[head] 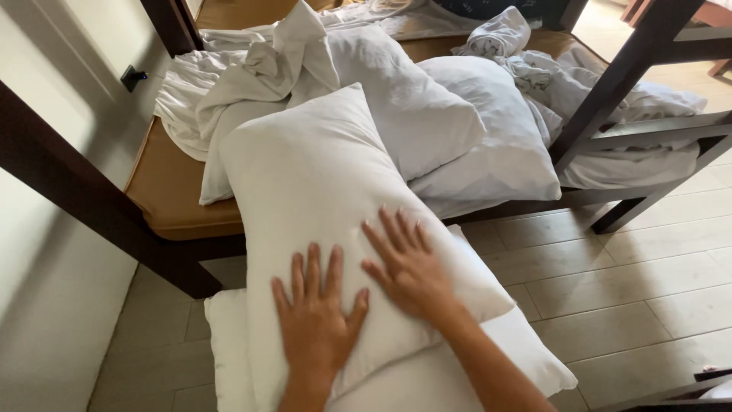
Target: The person inserts a white pillow into a dark blue pillowcase with star and 'zzz' patterns. They hold the pillow on their lap, pull the case over the pillow, and tuck the corners to fit it properly.
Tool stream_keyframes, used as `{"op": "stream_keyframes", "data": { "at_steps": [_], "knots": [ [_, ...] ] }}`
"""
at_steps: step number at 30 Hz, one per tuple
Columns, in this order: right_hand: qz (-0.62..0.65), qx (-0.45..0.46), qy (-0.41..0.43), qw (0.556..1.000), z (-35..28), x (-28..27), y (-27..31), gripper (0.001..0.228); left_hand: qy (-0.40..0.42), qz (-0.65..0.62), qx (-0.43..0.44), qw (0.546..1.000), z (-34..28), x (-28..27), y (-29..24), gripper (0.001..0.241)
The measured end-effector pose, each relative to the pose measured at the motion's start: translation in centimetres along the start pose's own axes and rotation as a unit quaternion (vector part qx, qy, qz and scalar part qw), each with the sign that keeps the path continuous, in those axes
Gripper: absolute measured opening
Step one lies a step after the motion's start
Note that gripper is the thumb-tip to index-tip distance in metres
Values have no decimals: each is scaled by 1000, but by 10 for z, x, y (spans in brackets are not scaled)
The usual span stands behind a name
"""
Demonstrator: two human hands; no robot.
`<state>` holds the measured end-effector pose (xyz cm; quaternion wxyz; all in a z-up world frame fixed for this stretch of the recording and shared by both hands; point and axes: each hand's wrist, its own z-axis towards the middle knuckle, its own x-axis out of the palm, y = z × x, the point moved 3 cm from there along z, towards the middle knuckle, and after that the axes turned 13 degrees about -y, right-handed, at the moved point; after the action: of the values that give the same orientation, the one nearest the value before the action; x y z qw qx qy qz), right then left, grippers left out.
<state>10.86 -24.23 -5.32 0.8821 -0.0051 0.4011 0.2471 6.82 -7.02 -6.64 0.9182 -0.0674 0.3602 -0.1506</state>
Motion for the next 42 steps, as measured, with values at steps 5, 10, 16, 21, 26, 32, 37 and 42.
{"op": "stream_keyframes", "data": {
  "at_steps": [5,10,16,21,26,32,37,42],
  "knots": [
    [-25,41,58,997,-55,21,-9,67,3,23,46,999,-50,10,-3,85],
    [-86,23,26,996,-76,1,-27,67,11,67,48,997,-91,0,25,86],
    [-128,94,96,983,-113,-8,-67,71,114,32,-101,988,-161,-12,69,97],
    [-4,267,111,957,-128,-40,-72,66,9,-86,-152,985,-164,-67,66,89],
    [-7,161,-9,987,-137,-89,10,68,77,-312,-551,770,-150,-120,60,35],
    [305,275,102,906,-165,-74,102,22,102,-411,-566,707,-130,-134,55,28],
    [372,237,173,881,-144,-54,144,24,107,-457,-534,703,-125,-136,51,34],
    [339,206,202,896,-126,-33,156,36,147,-401,-490,760,-123,-141,49,30]
  ]
}}
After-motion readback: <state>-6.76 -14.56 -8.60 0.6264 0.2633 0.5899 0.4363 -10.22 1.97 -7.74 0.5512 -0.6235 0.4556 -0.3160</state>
